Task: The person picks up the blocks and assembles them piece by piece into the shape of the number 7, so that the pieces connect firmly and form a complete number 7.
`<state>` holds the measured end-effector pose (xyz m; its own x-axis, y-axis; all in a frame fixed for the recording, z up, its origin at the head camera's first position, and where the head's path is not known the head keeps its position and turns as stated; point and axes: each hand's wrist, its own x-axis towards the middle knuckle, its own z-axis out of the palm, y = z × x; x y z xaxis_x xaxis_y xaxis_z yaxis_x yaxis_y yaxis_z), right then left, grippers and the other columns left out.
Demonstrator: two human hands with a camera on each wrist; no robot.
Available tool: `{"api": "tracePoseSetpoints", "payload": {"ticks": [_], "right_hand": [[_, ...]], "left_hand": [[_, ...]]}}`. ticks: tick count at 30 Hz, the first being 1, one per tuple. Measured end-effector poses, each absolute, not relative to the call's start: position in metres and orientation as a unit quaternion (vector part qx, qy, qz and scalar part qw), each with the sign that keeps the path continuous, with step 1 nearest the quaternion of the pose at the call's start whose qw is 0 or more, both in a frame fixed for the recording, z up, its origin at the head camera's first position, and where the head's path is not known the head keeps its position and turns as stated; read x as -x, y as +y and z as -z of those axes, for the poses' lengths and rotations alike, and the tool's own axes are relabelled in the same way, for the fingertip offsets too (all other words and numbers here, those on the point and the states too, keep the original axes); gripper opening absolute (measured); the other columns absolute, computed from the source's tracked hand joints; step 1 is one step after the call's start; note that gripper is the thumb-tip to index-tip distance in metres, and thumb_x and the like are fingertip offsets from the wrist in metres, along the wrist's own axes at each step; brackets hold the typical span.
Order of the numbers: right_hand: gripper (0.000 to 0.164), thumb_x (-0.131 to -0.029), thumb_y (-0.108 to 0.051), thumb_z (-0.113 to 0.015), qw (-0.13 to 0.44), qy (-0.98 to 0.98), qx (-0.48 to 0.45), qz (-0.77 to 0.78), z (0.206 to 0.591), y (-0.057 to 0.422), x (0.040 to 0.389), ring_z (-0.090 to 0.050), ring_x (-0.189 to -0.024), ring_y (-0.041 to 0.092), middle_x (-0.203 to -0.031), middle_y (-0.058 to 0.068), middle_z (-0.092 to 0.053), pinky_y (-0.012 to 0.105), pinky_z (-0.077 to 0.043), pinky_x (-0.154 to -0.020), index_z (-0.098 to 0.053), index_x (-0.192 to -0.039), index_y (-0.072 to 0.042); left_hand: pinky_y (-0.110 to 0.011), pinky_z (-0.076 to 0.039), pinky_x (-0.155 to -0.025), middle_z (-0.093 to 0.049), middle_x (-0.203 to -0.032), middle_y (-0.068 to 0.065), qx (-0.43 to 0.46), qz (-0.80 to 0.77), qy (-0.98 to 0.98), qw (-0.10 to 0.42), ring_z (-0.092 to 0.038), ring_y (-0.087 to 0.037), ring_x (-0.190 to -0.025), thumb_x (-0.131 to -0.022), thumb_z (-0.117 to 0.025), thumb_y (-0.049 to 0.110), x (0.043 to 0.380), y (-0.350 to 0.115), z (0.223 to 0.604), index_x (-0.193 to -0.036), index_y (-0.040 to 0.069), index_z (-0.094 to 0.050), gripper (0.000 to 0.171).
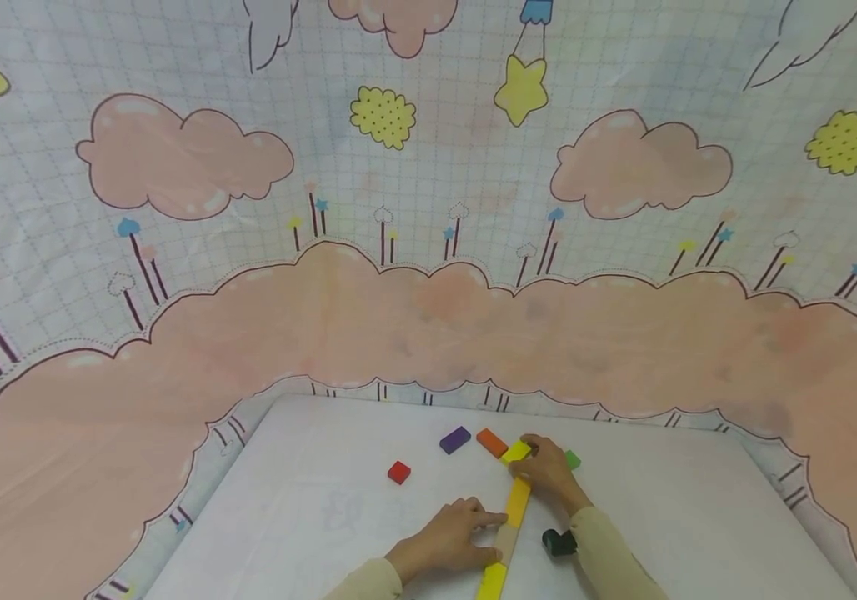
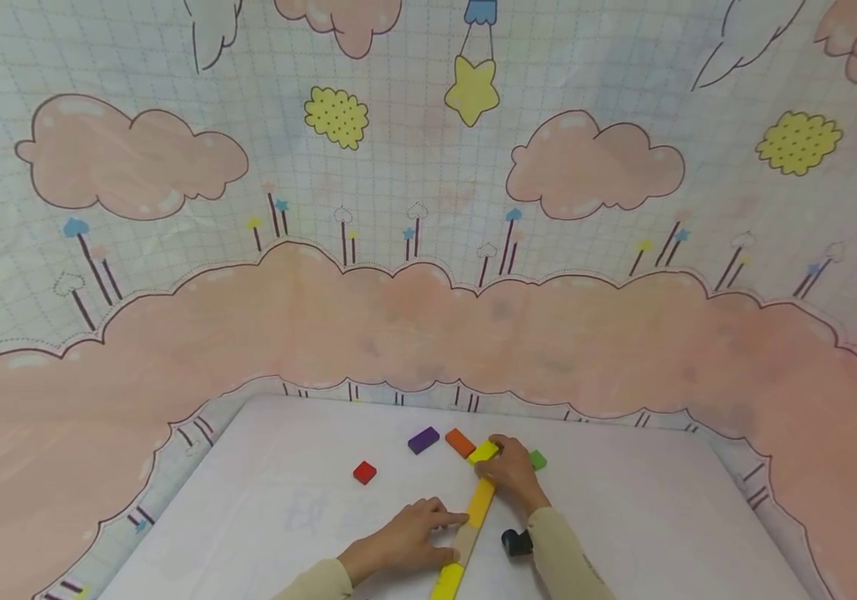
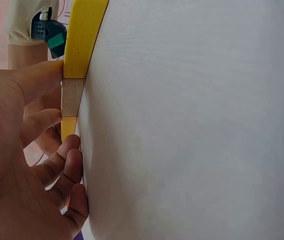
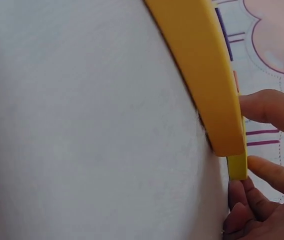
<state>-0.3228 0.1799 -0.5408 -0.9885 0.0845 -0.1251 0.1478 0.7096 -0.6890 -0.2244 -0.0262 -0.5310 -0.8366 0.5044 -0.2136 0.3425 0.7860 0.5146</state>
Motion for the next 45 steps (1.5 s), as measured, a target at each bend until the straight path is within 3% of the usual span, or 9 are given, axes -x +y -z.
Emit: {"api": "tracePoseSetpoints", "payload": {"ticks": [9, 19, 45], "right_hand": [[0.065, -0.079, -0.021, -0.077, 0.032, 0.915, -0.078, 0.395, 0.542, 0.182, 0.321, -0.055, -0.11, 0.035, -0.13, 0.023, -0.057, 0.049, -0.05, -0.098, -0.053, -0.137, -0.002], [0.064, -0.081, -0.021, -0.077, 0.027, 0.911, -0.079, 0.405, 0.538, 0.186, 0.315, -0.055, -0.103, 0.031, -0.124, 0.022, -0.059, 0.045, -0.053, -0.093, -0.053, -0.137, -0.001], [0.061, -0.079, -0.02, -0.078, 0.004, 0.915, -0.046, 0.402, 0.53, 0.198, 0.3, -0.056, -0.108, 0.032, -0.125, 0.02, -0.059, 0.043, -0.055, -0.087, -0.057, -0.134, -0.003]], "left_hand": [[-0.03, -0.047, -0.083, -0.056, -0.105, 0.012, -0.225, -0.239, 0.928, 0.175, -0.046, -0.006, -0.09, -0.086, -0.07, 0.05, 0.226, -0.027, 0.535, -0.132, 0.05, -0.055, 0.049], [-0.029, -0.047, -0.084, -0.057, -0.106, 0.013, -0.23, -0.239, 0.927, 0.172, -0.046, -0.005, -0.09, -0.086, -0.07, 0.049, 0.227, -0.028, 0.538, -0.132, 0.048, -0.056, 0.049], [-0.03, -0.048, -0.083, -0.057, -0.106, 0.011, -0.224, -0.241, 0.93, 0.166, -0.046, -0.007, -0.089, -0.085, -0.071, 0.049, 0.231, -0.023, 0.534, -0.132, 0.049, -0.056, 0.049]]}}
